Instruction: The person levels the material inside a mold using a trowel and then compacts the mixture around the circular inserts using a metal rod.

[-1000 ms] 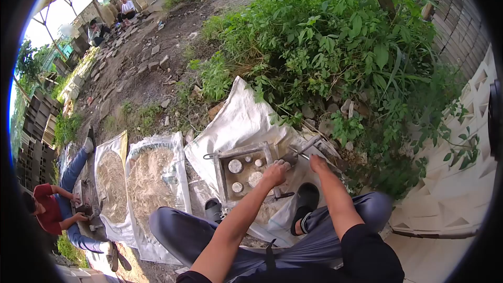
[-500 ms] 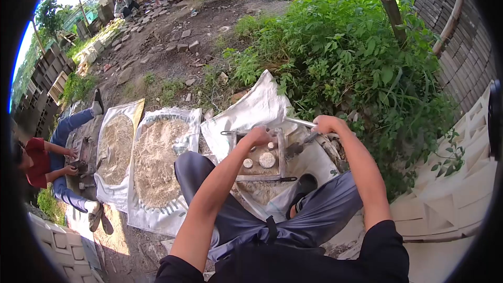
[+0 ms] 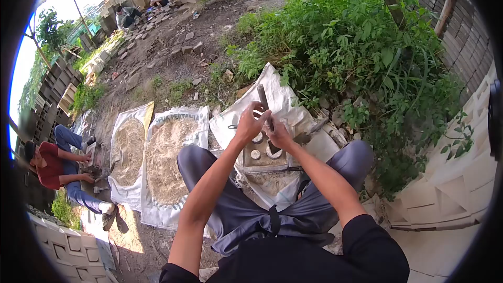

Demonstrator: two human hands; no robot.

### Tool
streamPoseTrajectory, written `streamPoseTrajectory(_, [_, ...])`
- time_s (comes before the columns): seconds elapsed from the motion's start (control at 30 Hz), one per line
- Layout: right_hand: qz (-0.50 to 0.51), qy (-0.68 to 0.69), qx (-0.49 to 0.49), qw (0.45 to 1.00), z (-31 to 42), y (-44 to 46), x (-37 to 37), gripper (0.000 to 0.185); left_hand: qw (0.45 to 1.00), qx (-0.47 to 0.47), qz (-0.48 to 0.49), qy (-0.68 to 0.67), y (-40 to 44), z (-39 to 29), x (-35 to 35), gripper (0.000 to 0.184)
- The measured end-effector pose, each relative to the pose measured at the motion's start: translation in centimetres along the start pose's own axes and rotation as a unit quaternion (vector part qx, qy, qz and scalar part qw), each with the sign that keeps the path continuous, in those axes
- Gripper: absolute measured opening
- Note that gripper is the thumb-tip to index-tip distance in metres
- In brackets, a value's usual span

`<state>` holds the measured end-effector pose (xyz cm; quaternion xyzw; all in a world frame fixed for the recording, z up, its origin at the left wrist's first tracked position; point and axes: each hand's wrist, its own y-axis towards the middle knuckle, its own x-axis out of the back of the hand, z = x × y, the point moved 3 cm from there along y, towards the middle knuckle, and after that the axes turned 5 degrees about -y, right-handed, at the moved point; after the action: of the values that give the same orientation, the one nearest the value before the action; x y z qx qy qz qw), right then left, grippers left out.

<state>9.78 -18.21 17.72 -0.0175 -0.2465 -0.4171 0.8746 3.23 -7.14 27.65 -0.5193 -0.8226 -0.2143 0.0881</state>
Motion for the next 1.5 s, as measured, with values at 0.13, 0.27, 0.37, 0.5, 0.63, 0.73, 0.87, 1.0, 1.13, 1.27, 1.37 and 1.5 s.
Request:
streamPoseTrajectory(0.13, [-0.039,0.05,-0.002,0.998,-1.3,-0.5,0.1,0.036,0.999,0.024,0.028,0.031,0.6,3.5,-2.0,0.027])
streamPoseTrajectory(0.27, [-0.101,0.035,-0.019,0.994,-4.0,-1.8,0.1,0.029,0.992,0.09,0.057,-0.067,0.6,2.9,-3.4,0.027])
streamPoseTrajectory(0.37, [-0.094,-0.052,-0.089,0.99,-3.7,-1.7,0.9,0.029,0.993,0.072,0.096,0.02,0.9,8.0,-4.0,0.036])
streamPoseTrajectory(0.5, [-0.177,0.017,-0.064,0.982,-1.5,-0.9,1.7,0.031,0.909,0.195,0.208,0.306,-2.1,15.2,-3.6,0.067])
streamPoseTrajectory(0.63, [-0.209,0.019,-0.023,0.978,1.9,-0.3,3.5,0.029,0.851,0.29,0.24,0.367,-6.0,19.6,-3.6,0.071])
streamPoseTrajectory(0.73, [-0.17,0.049,-0.037,0.983,0.6,1.0,3.6,0.031,0.824,0.319,0.198,0.425,-7.4,25.9,-4.9,0.074])
streamPoseTrajectory(0.87, [-0.154,0.109,-0.069,0.98,-0.8,1.0,2.2,0.03,0.837,0.346,0.125,0.405,-7.6,26.0,-5.2,0.079])
streamPoseTrajectory(1.0, [-0.193,0.201,-0.086,0.956,0.5,1.2,1.0,0.039,0.872,0.315,0.018,0.375,-8.0,26.1,-5.8,0.083])
streamPoseTrajectory(1.13, [-0.124,0.19,-0.035,0.973,2.2,1.5,-0.6,0.045,0.89,0.255,-0.034,0.376,-9.1,25.8,-5.9,0.082])
streamPoseTrajectory(1.27, [-0.037,0.2,-0.064,0.977,1.3,1.5,-2.2,0.044,0.934,0.222,-0.08,0.267,-8.1,24.7,-4.9,0.082])
streamPoseTrajectory(1.37, [0.012,0.129,-0.075,0.989,0.4,0.5,-2.8,0.044,0.925,0.24,-0.083,0.282,-8.3,24.9,-4.9,0.083])
streamPoseTrajectory(1.5, [-0.003,0.111,-0.007,0.994,1.1,-0.4,-2.4,0.047,0.931,0.258,-0.072,0.247,-8.0,24.6,-4.7,0.085])
